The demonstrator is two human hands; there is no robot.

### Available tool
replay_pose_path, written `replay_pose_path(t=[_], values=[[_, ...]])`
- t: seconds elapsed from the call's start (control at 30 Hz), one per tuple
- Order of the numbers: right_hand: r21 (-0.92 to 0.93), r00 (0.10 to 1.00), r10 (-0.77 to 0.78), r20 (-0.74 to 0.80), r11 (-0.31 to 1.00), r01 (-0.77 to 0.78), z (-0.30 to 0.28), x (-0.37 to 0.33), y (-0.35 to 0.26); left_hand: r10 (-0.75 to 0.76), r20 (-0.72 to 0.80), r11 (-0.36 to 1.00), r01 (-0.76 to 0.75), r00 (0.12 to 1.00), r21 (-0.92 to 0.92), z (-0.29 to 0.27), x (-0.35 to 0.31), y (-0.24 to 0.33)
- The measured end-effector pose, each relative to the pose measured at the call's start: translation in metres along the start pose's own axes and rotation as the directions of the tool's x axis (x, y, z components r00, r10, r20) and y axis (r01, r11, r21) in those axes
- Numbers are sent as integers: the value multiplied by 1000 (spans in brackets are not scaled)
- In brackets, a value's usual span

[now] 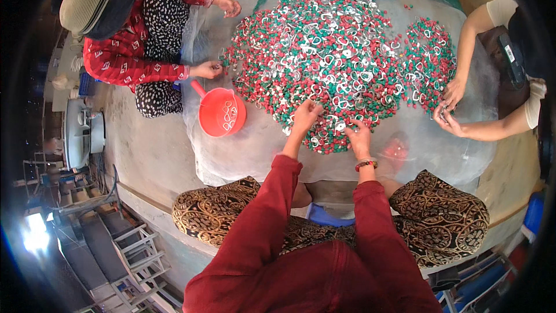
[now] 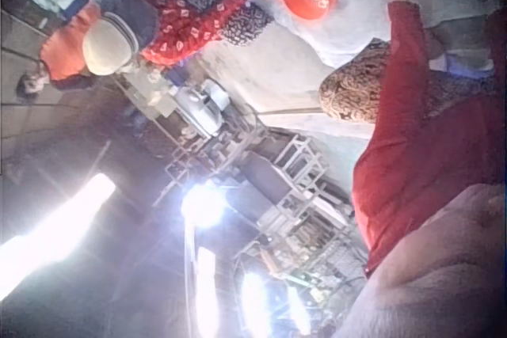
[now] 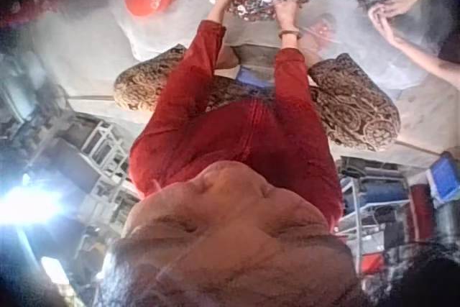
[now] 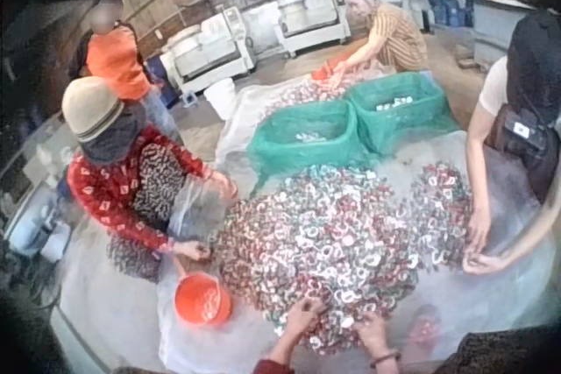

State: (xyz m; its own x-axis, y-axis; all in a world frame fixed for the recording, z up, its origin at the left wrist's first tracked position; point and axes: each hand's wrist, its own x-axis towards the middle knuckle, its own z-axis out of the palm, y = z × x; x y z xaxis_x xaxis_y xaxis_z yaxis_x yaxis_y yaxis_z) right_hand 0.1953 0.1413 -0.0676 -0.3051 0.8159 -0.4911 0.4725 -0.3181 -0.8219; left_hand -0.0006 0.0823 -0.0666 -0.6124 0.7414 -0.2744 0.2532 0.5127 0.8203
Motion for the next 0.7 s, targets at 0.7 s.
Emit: replay_pose_path(t=[0.7], values=[[912,914,-38,403,100,-398,-21,-21,-21,364,314,902,-416,877,117,27,-60,127]])
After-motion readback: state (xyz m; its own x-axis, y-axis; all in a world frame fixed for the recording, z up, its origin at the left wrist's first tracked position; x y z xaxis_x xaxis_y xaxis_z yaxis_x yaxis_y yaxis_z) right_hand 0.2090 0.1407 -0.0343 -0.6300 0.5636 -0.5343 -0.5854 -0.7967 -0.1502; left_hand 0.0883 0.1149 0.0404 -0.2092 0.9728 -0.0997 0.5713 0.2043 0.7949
